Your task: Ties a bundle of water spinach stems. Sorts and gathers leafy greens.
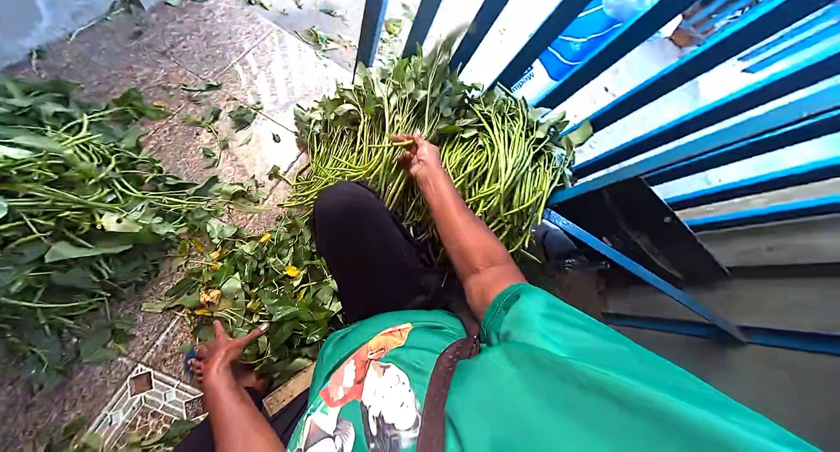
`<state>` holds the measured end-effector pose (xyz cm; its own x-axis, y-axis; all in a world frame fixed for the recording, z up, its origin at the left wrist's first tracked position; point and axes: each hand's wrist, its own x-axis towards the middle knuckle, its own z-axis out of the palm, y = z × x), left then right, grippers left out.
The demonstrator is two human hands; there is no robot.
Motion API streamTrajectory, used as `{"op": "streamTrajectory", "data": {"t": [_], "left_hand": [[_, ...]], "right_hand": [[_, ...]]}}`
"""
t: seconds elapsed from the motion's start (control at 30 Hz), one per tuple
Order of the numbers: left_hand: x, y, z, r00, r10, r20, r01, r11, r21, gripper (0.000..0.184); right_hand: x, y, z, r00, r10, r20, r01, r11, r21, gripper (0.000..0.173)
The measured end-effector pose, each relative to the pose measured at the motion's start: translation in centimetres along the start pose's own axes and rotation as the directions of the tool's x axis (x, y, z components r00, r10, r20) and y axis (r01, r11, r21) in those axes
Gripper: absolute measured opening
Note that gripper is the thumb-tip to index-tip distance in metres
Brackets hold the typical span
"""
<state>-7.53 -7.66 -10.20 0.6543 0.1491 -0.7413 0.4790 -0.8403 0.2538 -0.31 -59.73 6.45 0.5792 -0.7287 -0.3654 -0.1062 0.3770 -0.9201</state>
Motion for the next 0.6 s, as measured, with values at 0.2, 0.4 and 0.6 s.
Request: {"op": "streamTrajectory", "data": {"t": [0.2,0.4,0.6], "left_hand": [[-0.6,1.7,0.5,0.997,-0.058,0.041,0.055,0.996,0.074,0.134],[3.9,-1.4,0.1,0.996,-0.054,-0.074,0.040,0.982,-0.186,0.131],[8.1,-0.6,-2.7,0.982,-0.124,-0.142,0.047,0.890,-0.453,0.125]], "right_hand": [[-3.0,-2.1,-3.3,0.999,0.052,0.012,-0.041,0.898,-0.437,0.059],[-13.3,-9.3,0.1,0.851,-0.052,0.523,0.510,-0.162,-0.845,0.050],[-25.4,9.2,5.7,0.525,0.507,0.684,0.645,0.287,-0.708,0.046]]}}
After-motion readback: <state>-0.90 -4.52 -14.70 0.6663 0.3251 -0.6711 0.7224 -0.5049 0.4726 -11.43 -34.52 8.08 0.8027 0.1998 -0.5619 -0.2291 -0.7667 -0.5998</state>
